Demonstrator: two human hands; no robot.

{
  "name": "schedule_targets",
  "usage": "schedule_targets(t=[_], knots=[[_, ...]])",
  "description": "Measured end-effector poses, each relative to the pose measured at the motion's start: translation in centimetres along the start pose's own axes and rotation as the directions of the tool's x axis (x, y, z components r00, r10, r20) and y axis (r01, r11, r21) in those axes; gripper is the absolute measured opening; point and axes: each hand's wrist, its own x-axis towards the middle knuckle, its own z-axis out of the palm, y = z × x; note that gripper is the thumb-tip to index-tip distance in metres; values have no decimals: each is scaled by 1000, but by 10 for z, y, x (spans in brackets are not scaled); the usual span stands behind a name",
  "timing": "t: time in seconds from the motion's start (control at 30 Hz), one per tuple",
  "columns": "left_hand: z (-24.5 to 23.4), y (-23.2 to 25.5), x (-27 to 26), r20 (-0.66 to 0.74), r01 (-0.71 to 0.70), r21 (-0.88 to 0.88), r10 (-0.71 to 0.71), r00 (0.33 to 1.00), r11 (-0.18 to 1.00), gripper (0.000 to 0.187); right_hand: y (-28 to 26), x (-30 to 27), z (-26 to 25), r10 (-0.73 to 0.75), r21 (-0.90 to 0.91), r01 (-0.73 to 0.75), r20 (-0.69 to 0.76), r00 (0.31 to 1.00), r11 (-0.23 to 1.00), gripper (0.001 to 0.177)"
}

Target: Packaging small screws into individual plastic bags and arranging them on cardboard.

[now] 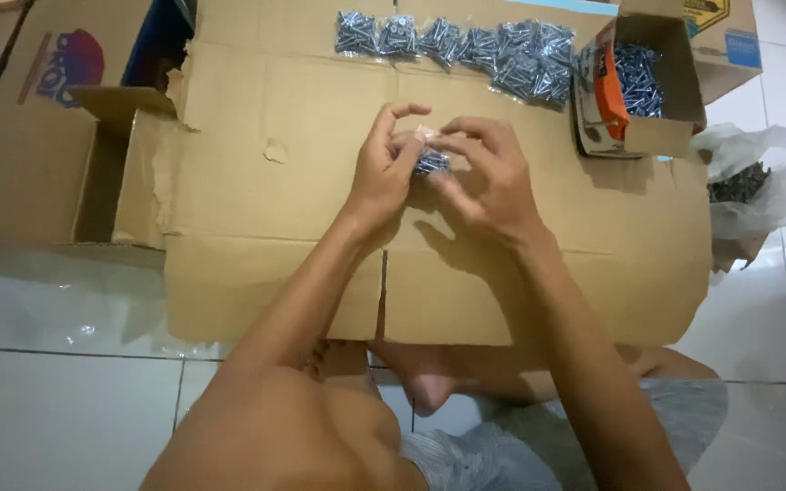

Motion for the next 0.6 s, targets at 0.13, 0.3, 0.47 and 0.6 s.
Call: schedule_targets(t=[0.13, 0.3, 0.47, 0.6], knots=[[-5, -23, 12, -23, -7, 75, 8, 1000, 997, 18, -9, -10, 6, 68, -51, -69, -18, 998, 996, 41], [-1, -16, 4, 41, -82, 198, 75, 996, 977, 50, 29, -33, 18, 502, 386, -456, -21, 865, 802, 32], [-9, -40, 13, 63, -71, 253, 57, 996, 965, 40, 33, -36, 20, 486, 257, -462, -38, 873, 849, 34], [-17, -56, 20, 69, -64, 429, 38, 997, 901, 45, 24, -32, 16, 450, 280, -430, -7, 893, 858, 49]])
